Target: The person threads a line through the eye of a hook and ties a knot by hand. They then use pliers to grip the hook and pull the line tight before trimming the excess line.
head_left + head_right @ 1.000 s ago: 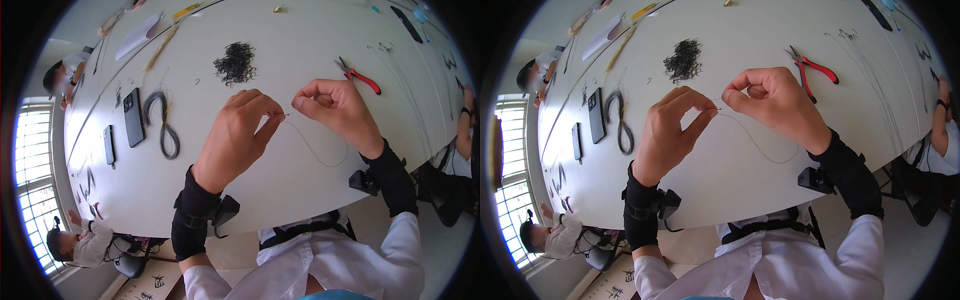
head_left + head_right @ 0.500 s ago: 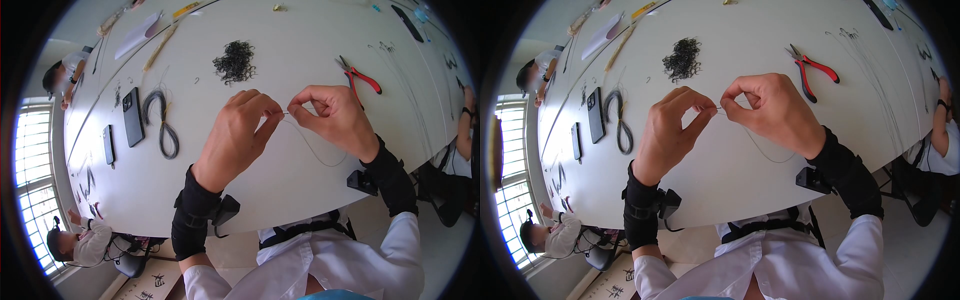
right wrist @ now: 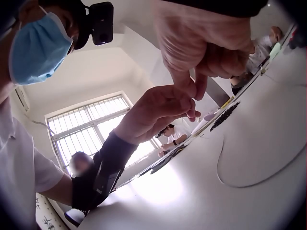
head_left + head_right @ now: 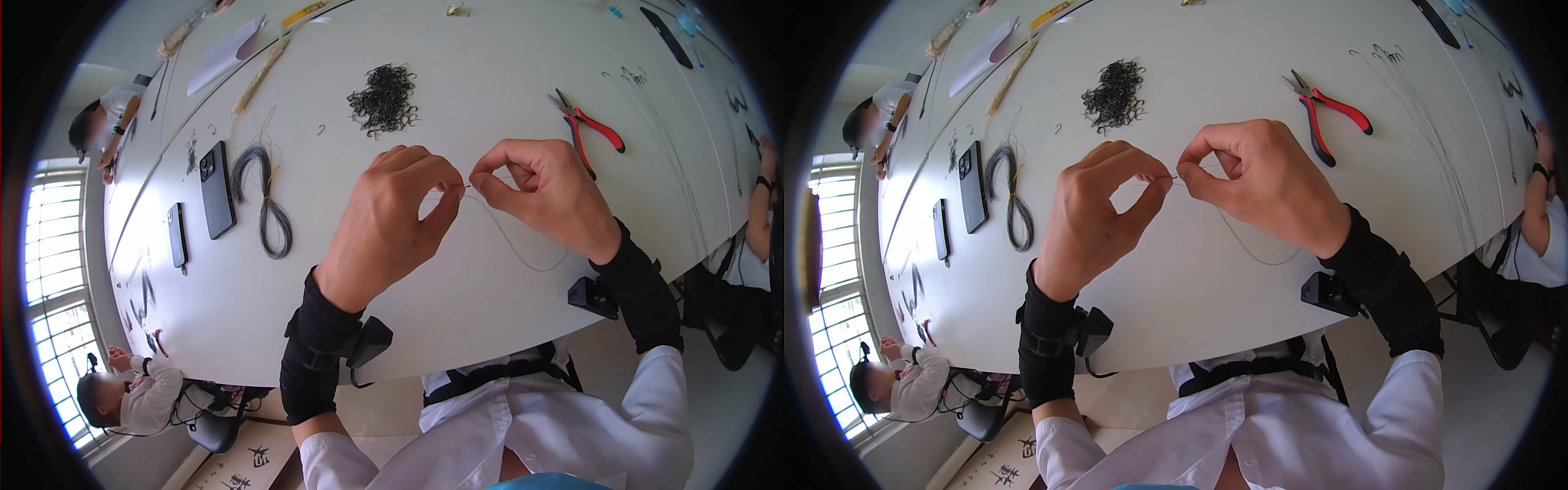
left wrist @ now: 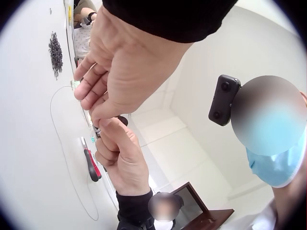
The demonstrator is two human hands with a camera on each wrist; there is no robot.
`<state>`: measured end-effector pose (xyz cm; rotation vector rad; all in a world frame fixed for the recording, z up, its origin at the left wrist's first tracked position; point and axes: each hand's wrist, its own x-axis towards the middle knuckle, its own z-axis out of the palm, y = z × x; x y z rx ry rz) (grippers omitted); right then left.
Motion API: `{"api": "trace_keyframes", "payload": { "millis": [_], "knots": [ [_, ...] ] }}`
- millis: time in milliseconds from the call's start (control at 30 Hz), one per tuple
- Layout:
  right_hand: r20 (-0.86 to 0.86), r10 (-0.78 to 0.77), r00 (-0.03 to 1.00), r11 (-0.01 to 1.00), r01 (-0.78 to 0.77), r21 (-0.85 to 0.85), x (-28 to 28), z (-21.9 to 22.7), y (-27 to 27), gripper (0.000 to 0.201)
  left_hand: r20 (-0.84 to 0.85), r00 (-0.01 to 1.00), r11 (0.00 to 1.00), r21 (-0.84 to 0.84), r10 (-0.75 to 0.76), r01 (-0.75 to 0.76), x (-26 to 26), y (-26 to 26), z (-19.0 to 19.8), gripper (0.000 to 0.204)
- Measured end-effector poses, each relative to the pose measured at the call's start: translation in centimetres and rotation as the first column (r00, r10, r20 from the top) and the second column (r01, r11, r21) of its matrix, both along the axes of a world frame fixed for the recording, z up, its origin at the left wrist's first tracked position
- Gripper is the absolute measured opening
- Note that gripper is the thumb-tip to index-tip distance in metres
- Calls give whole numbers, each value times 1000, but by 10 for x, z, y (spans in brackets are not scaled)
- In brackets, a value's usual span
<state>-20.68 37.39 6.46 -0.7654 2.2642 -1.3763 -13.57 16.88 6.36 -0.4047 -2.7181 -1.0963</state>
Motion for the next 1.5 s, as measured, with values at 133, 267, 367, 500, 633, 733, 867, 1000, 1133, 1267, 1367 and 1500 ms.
{"api": "trace_keyframes", "payload": {
  "millis": [133,267,367,500,633,733,867,1000,1133,1267,1367,1500],
  "knots": [
    [1,3,1000,1000,-3,7,-1,0,0,14,31,999,1000,0,22,-22,1,1,3,7],
    [-4,7,1000,1000,-7,16,-1,-2,1,14,9,1000,1000,3,15,-15,0,1,2,7],
    [13,-2,1000,1000,2,1,-1,0,0,16,-5,1000,1000,8,14,-14,0,0,1,7],
    [156,-4,988,998,14,-65,-4,-14,1,24,-3,1000,1000,15,19,-19,0,2,3,7],
    [271,57,961,998,-58,-7,-7,-6,1,28,-31,999,1000,30,9,-8,0,3,2,7],
    [329,66,942,998,-69,-2,-7,-5,0,25,8,1000,1000,-5,13,-13,1,3,4,8],
    [363,44,931,998,-24,-59,-7,-8,-1,24,-30,1000,998,59,9,-7,-1,2,0,12],
    [393,25,919,995,15,-100,-7,-8,0,22,-19,999,993,109,35,-33,-2,4,4,15],
    [369,31,929,990,23,-141,-8,-16,1,26,22,999,989,139,39,-41,-2,7,2,14],
    [401,28,916,993,20,-114,-7,-8,0,26,56,996,983,166,76,-84,-2,8,0,11],
    [405,33,914,994,14,-111,-8,-2,1,26,53,995,979,182,87,-95,-2,8,-1,9],
    [345,43,938,991,4,-133,-16,-9,6,25,64,993,971,214,98,-110,-3,8,0,9]
  ]
}}
